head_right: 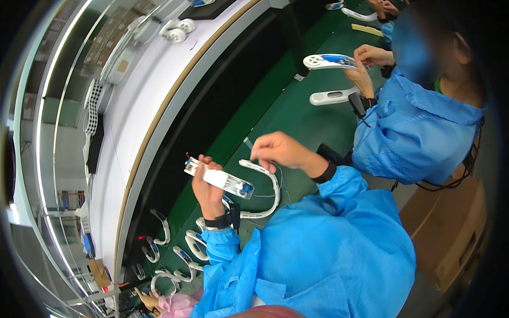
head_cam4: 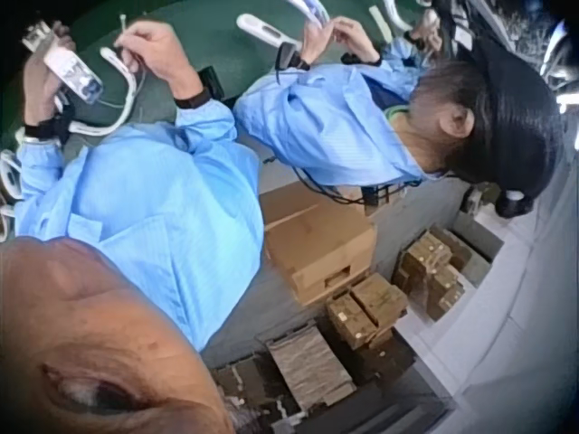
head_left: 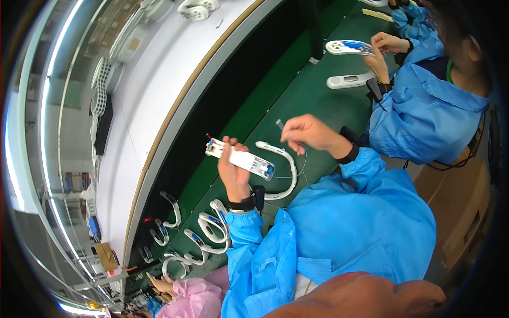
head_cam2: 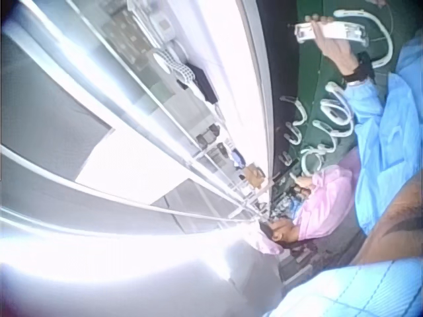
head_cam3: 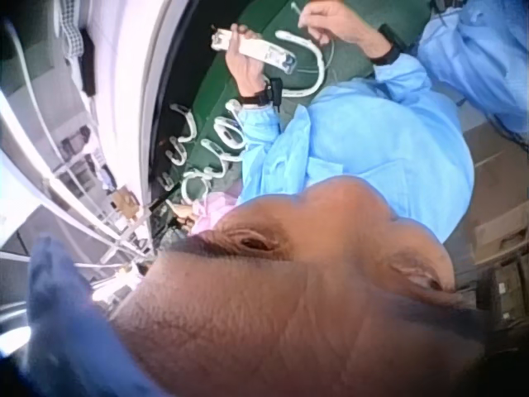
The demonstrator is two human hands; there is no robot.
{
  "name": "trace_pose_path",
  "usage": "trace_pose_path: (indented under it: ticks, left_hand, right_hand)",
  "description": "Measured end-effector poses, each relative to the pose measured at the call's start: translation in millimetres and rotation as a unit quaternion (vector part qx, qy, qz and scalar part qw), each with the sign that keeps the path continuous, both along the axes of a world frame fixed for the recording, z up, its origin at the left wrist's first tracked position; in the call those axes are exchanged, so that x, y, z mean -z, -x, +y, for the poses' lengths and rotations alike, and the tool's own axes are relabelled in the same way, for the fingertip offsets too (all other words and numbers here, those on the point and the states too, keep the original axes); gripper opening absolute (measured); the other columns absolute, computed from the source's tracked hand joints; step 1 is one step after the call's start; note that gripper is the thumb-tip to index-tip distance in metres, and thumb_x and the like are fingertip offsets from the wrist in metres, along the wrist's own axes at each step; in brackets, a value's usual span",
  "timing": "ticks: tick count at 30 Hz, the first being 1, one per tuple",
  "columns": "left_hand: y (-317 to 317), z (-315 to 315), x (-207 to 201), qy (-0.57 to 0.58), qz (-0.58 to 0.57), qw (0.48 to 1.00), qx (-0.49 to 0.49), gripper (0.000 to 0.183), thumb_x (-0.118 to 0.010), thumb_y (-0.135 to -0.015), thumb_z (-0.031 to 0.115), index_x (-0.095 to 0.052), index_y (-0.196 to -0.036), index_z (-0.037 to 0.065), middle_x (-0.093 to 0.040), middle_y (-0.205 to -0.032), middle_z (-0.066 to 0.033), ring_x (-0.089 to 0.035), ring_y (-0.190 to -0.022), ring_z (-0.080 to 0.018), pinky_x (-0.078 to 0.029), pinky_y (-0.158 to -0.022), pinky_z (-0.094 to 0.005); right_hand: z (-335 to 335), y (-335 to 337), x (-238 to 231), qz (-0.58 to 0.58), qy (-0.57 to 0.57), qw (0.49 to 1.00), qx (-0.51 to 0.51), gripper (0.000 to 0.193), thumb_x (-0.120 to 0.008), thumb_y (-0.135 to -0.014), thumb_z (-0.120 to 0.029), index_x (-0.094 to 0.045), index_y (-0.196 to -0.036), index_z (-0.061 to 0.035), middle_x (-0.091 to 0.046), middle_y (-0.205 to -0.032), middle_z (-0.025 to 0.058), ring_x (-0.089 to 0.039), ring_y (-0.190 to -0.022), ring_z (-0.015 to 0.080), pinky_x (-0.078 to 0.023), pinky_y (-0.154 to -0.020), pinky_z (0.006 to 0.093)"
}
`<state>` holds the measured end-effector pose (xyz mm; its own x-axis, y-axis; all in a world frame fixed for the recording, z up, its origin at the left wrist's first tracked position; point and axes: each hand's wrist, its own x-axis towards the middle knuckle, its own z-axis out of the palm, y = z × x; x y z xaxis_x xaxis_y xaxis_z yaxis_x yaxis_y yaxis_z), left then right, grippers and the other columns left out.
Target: Assembling electronic components into a white U-shaped plastic frame on an assembly line.
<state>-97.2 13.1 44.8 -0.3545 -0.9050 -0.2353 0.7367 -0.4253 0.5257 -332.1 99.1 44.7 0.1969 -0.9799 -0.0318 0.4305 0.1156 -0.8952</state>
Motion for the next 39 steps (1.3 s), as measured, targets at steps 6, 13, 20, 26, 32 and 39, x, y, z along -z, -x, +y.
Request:
trace_pose_path:
  ticks: [6, 13, 20, 26, 32, 39]
  left_hand:
    - [70.7, 39.1, -6.6, 0.057, -0.170, 0.980, 0.091, 0.044, -0.062, -0.082, 0.001, -0.044, -0.122, -0.001, -0.056, -0.100, -0.0130, -0.058, -0.077, -0.0178, -0.052, -0.070, -0.0321]
    - [98.0, 39.7, 2.9, 0.082, -0.250, 0.956, 0.130, 0.045, -0.063, -0.078, -0.004, -0.045, -0.119, -0.001, -0.058, -0.089, -0.0107, -0.060, -0.075, -0.0189, -0.052, -0.068, -0.0320]
    - [113.1, 22.4, 6.4, 0.067, -0.213, 0.971, 0.082, 0.038, -0.064, -0.080, -0.002, -0.045, -0.113, 0.001, -0.057, -0.080, -0.0102, -0.056, -0.069, -0.0189, -0.049, -0.063, -0.0327]
    - [132.0, -3.4, 8.6, -0.020, -0.099, 0.992, 0.075, 0.028, -0.061, -0.085, 0.001, -0.048, -0.109, 0.001, -0.057, -0.090, -0.0113, -0.055, -0.074, -0.0175, -0.049, -0.068, -0.0332]
    - [118.8, -32.2, 14.6, -0.099, 0.031, 0.994, 0.027, 0.020, -0.056, -0.092, 0.018, -0.051, -0.095, -0.001, -0.054, -0.087, -0.0126, -0.052, -0.073, -0.0190, -0.049, -0.071, -0.0324]
    - [104.2, -42.0, 12.2, -0.095, 0.014, 0.995, -0.034, 0.017, -0.056, -0.091, 0.018, -0.050, -0.089, 0.002, -0.053, -0.078, -0.0107, -0.052, -0.071, -0.0203, -0.049, -0.069, -0.0323]
  right_hand:
    - [1.3, -1.9, 15.3, 0.138, 0.052, 0.988, 0.036, 0.019, -0.061, -0.084, -0.017, -0.064, -0.072, -0.0025, -0.055, -0.055, -0.0013, -0.049, -0.051, 0.0043, -0.035, -0.047, 0.0211]
    - [13.5, 24.2, 19.9, 0.239, 0.071, 0.966, 0.066, 0.021, -0.063, -0.082, -0.018, -0.063, -0.068, -0.0028, -0.057, -0.054, 0.0023, -0.051, -0.048, 0.0070, -0.037, -0.046, 0.0246]
    - [20.1, 57.5, 25.4, 0.190, 0.046, 0.975, 0.105, 0.017, -0.063, -0.083, -0.016, -0.065, -0.074, -0.0022, -0.055, -0.053, 0.0010, -0.049, -0.047, 0.0061, -0.036, -0.045, 0.0236]
    - [15.5, 71.8, 35.1, 0.089, -0.021, 0.989, 0.121, 0.010, -0.061, -0.086, -0.008, -0.063, -0.081, -0.0003, -0.052, -0.054, -0.0012, -0.044, -0.046, 0.0032, -0.031, -0.042, 0.0199]
    - [22.0, 72.3, 29.3, 0.119, 0.024, 0.991, 0.057, 0.010, -0.061, -0.084, -0.006, -0.061, -0.076, -0.0003, -0.051, -0.053, -0.0010, -0.043, -0.045, 0.0028, -0.030, -0.041, 0.0197]
    - [8.4, 54.9, 36.2, 0.138, 0.026, 0.989, 0.041, 0.009, -0.060, -0.083, -0.004, -0.061, -0.075, -0.0006, -0.048, -0.051, -0.0036, -0.040, -0.044, 0.0015, -0.027, -0.041, 0.0206]
